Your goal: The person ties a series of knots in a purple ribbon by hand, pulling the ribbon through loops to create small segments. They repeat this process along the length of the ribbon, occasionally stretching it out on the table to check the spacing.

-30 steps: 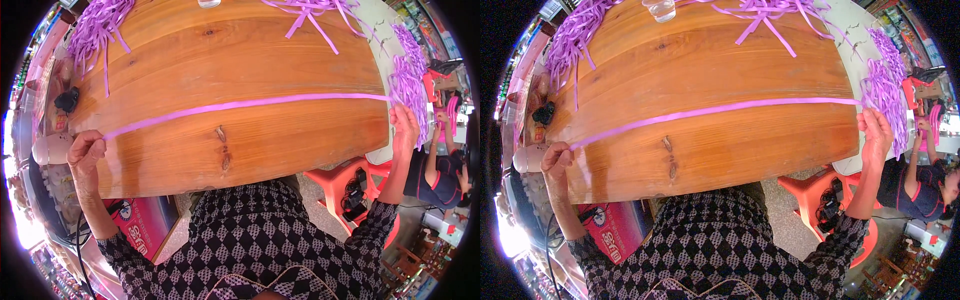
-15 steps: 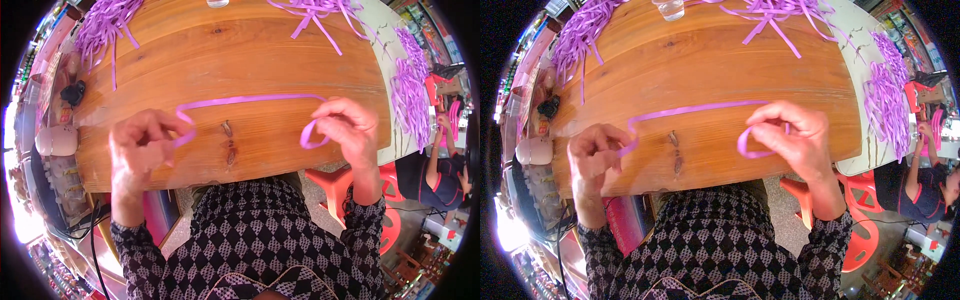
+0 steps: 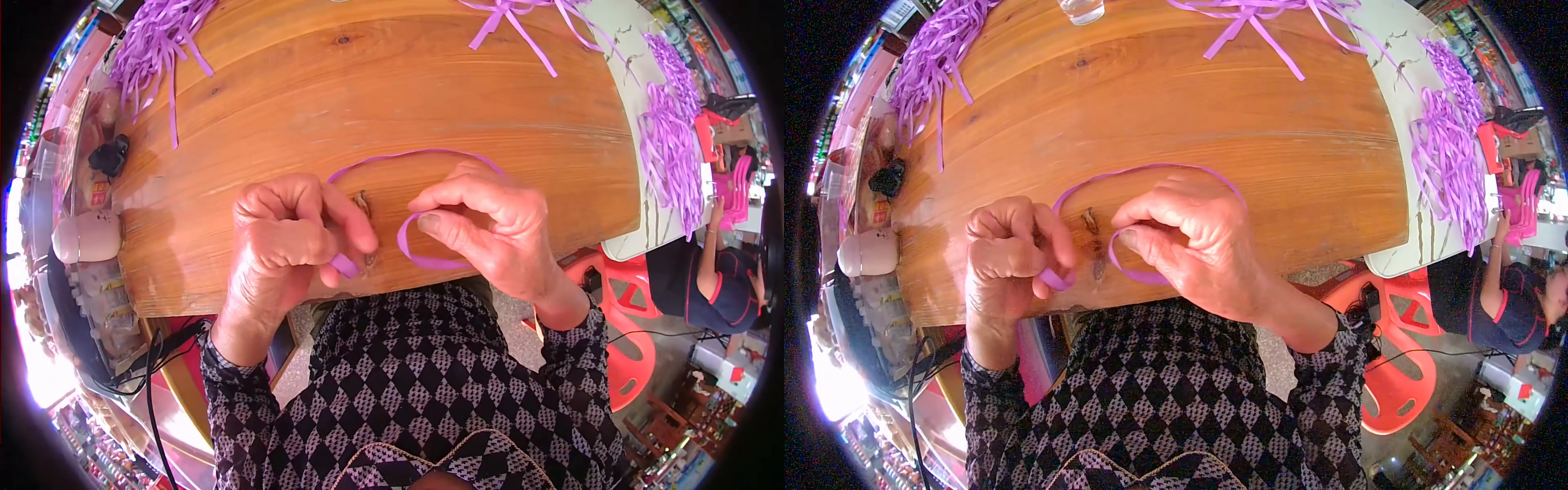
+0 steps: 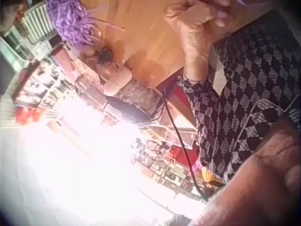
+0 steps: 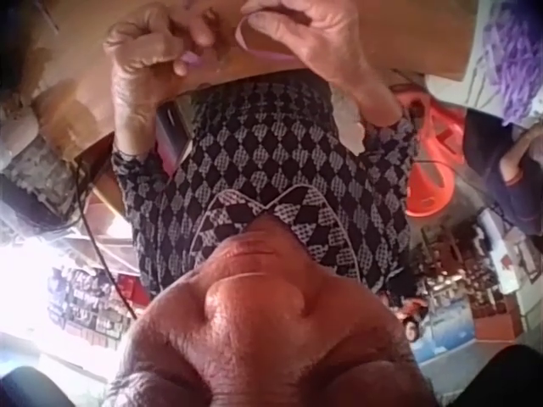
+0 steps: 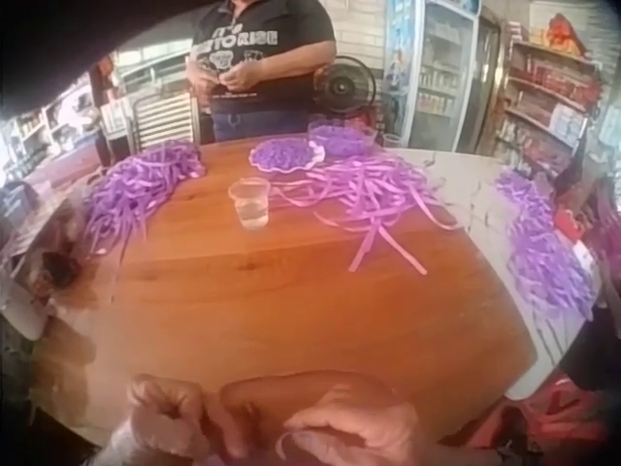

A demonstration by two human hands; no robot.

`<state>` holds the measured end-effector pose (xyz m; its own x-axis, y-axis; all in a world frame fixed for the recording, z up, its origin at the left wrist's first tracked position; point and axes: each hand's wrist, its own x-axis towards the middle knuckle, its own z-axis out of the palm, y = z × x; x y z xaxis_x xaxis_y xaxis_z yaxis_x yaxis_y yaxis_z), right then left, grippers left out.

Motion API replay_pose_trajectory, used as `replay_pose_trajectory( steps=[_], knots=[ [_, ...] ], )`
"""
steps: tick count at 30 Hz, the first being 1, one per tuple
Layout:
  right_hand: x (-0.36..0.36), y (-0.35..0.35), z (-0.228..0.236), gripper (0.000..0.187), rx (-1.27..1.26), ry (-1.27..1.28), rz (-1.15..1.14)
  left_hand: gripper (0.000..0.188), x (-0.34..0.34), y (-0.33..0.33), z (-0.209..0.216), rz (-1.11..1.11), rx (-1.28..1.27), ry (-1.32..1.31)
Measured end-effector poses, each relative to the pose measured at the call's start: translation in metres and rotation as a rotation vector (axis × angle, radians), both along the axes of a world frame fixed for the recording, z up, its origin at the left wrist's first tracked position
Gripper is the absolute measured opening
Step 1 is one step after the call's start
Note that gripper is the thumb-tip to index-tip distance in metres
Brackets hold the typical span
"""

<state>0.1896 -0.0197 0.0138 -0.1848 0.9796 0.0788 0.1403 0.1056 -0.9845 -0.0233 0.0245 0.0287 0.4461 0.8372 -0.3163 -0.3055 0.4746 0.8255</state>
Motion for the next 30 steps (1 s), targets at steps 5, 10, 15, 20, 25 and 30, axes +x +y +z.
replay_pose_trajectory(
  steps=[5,10,15,20,25,30],
  knots=[
    [-0.004,0.000,0.000,0.011,-0.216,0.246,0.020,0.017,0.014,-0.009,0.001,0.054,0.029,-0.032],
    [-0.003,-0.001,-0.007,0.012,-0.157,0.275,0.046,0.016,0.018,-0.011,0.001,0.020,0.049,0.010],
    [-0.007,-0.005,-0.003,0.012,-0.071,0.192,0.044,0.016,0.013,-0.009,-0.003,-0.125,-0.091,-0.056],
    [-0.005,-0.007,-0.008,0.014,-0.106,0.192,0.022,0.012,0.025,-0.022,-0.005,-0.017,-0.045,-0.098],
    [0.004,-0.005,-0.008,0.019,0.061,0.093,0.055,0.021,0.017,-0.021,-0.014,0.013,0.053,-0.011],
    [-0.002,-0.006,-0.009,0.018,0.146,0.070,-0.027,0.021,0.019,-0.021,-0.019,-0.041,0.024,0.030]
  ],
)
